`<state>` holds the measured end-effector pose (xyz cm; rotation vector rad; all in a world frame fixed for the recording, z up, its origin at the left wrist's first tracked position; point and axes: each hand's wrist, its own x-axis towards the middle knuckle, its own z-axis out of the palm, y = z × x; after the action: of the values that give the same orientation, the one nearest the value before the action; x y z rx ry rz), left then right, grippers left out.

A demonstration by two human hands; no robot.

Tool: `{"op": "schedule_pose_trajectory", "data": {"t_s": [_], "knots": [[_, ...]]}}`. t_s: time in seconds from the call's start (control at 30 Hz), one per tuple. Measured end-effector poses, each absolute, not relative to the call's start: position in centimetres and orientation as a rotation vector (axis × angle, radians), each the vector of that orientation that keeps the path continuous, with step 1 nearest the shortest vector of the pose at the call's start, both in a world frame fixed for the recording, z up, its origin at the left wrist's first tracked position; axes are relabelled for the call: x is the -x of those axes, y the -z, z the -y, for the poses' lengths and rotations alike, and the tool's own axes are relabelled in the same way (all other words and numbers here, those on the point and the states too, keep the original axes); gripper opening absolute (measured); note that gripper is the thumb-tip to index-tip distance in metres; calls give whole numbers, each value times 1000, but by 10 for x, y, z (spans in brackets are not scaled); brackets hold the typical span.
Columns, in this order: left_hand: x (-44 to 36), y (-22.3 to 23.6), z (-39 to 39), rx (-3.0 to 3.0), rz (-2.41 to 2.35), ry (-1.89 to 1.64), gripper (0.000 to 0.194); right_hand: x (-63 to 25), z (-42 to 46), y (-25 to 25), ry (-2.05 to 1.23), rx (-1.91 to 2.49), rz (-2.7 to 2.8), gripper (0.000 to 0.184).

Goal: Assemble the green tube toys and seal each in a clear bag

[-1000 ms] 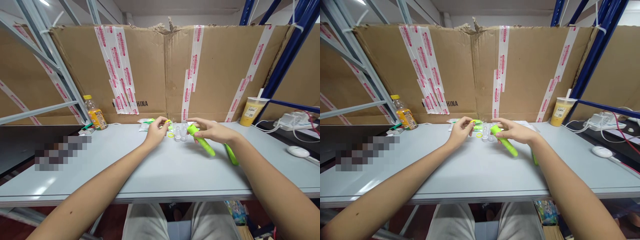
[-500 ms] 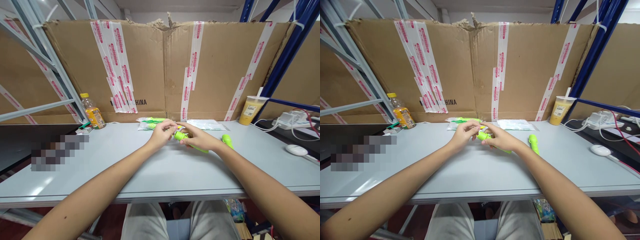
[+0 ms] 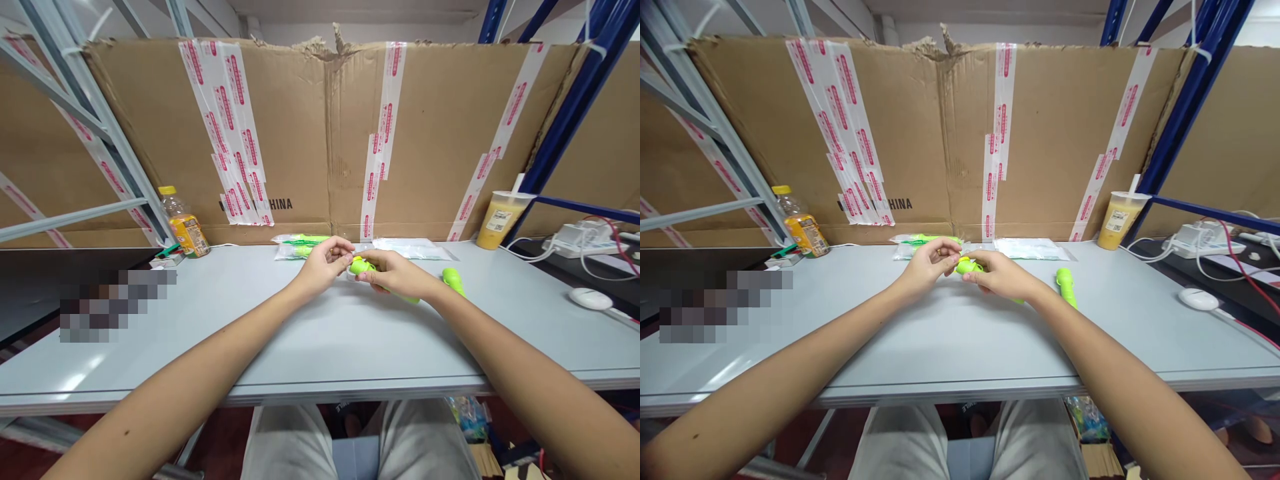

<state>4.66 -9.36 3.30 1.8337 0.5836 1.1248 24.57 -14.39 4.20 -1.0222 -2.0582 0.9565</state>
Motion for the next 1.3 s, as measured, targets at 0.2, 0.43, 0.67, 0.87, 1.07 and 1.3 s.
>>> {"op": "schedule_pose_trajectory", "data": {"t_s": [0.2, 0.43, 0.67, 0.87, 1.07, 1.3], "knots": [[-44, -31, 91, -1884, -577, -1072, 33, -247, 142, -38, -971, 990, 2037, 58], [-47, -32, 95, -1792, -569, -1059, 33, -244, 144, -39, -969, 1017, 2005, 46], [-50, -40, 91, -1807, -606, -1233, 23, -225, 145, -38, -987, 1077, 1782, 26], [-56, -42, 94, -1889, -629, -1291, 16, -214, 141, -37, -1015, 1108, 1535, 20], [-64, -42, 102, -1932, -655, -1277, 14, -213, 138, -39, -1128, 1145, 1372, 11], [-67, -39, 108, -1901, -663, -1234, 16, -223, 142, -51, -1326, 962, 1120, 13]]}}
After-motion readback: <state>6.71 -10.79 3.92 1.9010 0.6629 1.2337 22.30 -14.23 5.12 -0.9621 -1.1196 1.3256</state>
